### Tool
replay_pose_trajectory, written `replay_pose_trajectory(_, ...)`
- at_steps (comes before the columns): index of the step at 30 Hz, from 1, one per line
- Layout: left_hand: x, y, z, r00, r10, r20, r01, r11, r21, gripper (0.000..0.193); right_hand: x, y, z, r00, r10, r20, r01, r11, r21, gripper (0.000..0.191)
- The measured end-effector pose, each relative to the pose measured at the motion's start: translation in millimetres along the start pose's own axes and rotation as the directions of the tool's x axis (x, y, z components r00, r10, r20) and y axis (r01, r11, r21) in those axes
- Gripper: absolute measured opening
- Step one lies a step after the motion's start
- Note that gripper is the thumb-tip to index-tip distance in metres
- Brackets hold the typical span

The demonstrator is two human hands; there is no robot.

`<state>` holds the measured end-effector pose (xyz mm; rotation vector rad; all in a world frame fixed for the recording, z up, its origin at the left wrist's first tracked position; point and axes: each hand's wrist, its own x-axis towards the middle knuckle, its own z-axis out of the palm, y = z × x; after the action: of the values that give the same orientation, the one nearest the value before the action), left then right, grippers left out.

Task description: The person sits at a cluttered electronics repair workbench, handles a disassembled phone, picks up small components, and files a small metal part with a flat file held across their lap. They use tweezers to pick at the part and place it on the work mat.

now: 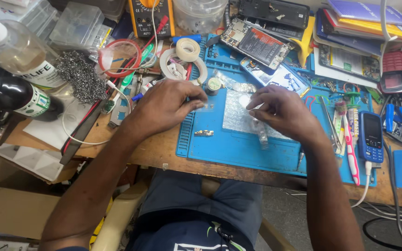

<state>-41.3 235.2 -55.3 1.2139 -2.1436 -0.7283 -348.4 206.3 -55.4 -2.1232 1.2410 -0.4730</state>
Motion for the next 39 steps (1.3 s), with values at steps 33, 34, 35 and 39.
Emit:
replay_pose_trajectory(33,-29.4,-28.2,28.6,0.976,0.178,-0.124,-0.178,0.984,0.011,0.016,-36.3,-74.9,102.1,0.907,-0.139,-0.398,0.062,0.978,-0.200,0.023)
replay_pose_trajectory(34,-28.1,-26.3,28.0,0.975,0.189,-0.120,-0.191,0.982,-0.003,0.015,-36.9,-73.1,101.4,0.886,-0.128,-0.445,0.076,0.988,-0.132,0.023)
replay_pose_trajectory(35,-26.6,-24.0,26.8,0.972,0.207,-0.108,-0.207,0.978,0.009,0.016,-36.8,-71.1,101.2,0.900,-0.055,-0.433,0.041,0.998,-0.040,0.023)
replay_pose_trajectory(39,-19.9,-11.9,19.5,0.958,0.280,-0.055,-0.274,0.957,0.096,0.017,-30.9,-61.4,105.3,0.931,0.200,-0.304,-0.035,0.880,0.474,0.020)
